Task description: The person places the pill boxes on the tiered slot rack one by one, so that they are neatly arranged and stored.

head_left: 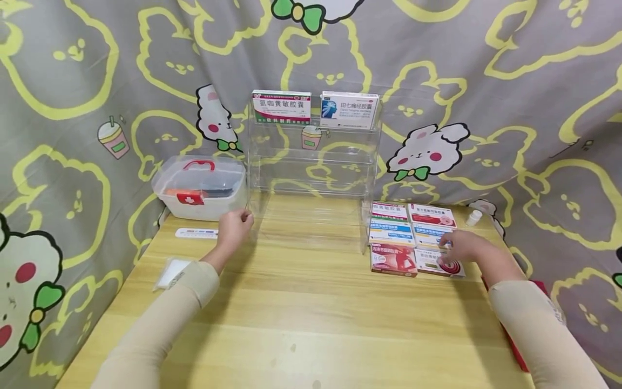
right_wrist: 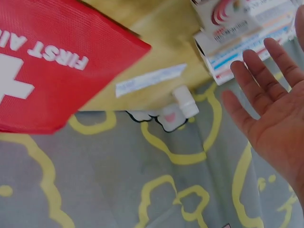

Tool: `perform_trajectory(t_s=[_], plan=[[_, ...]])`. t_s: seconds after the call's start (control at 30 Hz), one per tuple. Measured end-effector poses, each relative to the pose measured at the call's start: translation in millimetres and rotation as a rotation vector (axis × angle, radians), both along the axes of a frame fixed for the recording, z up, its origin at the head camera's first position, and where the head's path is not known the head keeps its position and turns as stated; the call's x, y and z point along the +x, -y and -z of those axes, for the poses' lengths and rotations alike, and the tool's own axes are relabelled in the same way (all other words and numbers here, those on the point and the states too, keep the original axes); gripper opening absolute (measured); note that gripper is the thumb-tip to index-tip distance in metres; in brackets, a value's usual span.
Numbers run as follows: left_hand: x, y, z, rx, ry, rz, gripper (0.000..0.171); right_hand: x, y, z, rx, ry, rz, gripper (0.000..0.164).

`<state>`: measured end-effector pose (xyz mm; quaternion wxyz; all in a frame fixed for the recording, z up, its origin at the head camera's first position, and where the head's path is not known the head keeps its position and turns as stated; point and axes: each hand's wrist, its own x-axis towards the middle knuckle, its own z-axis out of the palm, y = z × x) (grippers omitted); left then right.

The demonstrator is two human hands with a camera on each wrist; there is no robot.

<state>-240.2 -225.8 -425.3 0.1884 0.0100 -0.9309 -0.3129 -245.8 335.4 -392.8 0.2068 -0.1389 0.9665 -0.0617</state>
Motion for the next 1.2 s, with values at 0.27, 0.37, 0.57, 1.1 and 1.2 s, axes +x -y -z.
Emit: perform_trajectory(t_s=[0.27, 0.37, 0.57, 1.1, 1.2], plan=[[2.5, -4.1, 0.5, -0.013, 0.003, 0.011, 0.016, 17.2, -8.5, 28.0, 0.069, -0.106, -0.005, 0.060], [3.4, -4.9, -0.2, -0.016, 0.000, 0.030, 0.016, 21.3, -12.7, 34.5, 0.061, -0.141, -0.002, 0.066], [7.5, -0.5, -2.6, -0.011, 0.010, 0.017, 0.016, 17.6, -14.6, 37.8, -0.042, -0.138, -0.019, 0.070], [1.7, -0.3, -1.8, -0.002, 0.011, 0.017, 0.017, 24.4, -18.8, 33.2, 0.078, -0.169, -0.017, 0.045], [0.3, -0.9, -1.5, 0.004, 0.013, 0.016, 0.018, 26.3, -18.3, 32.4, 0.087, -0.141, -0.002, 0.055]])
